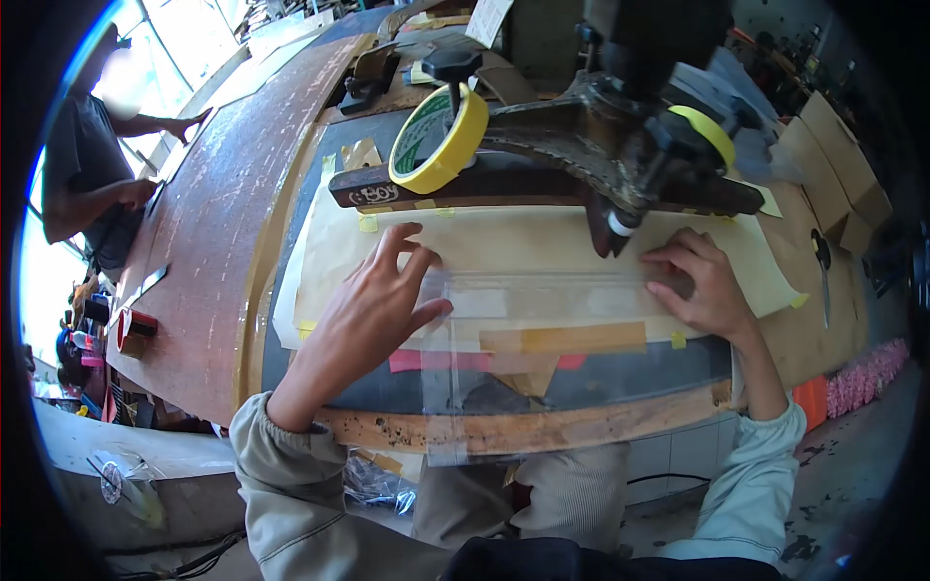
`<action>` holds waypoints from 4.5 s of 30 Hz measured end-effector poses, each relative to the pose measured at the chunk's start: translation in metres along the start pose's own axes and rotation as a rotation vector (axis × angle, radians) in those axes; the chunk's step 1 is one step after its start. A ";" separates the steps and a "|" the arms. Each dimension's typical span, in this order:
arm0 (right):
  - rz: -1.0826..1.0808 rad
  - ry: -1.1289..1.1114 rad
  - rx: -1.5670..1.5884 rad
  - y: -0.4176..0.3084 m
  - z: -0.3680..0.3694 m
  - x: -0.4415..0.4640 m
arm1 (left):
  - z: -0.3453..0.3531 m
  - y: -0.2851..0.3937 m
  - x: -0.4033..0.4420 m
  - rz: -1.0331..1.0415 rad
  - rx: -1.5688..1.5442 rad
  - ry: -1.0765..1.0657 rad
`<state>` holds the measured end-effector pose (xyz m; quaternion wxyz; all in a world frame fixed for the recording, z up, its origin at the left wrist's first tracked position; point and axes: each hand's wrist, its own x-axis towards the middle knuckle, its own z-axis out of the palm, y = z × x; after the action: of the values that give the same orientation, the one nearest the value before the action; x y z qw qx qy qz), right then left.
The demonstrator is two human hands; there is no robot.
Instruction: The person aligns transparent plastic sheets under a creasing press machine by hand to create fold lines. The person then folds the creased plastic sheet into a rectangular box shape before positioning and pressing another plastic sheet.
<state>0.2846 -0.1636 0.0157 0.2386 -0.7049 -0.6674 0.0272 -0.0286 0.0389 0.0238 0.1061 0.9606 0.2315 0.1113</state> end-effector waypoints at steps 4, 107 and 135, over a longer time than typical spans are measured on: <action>-0.043 -0.014 0.108 0.010 -0.005 -0.001 | -0.003 -0.012 0.008 0.103 -0.224 -0.045; -0.304 1.030 0.756 -0.127 -0.160 -0.144 | -0.065 0.150 -0.086 0.426 -1.221 1.091; 0.034 0.676 1.105 -0.126 -0.038 -0.117 | 0.008 0.081 -0.073 -0.054 -1.167 1.131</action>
<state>0.1689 -0.2871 0.0631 0.7626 -0.4584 -0.4321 0.1470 -0.0560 -0.0670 0.0248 0.4595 0.5431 0.1781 0.6798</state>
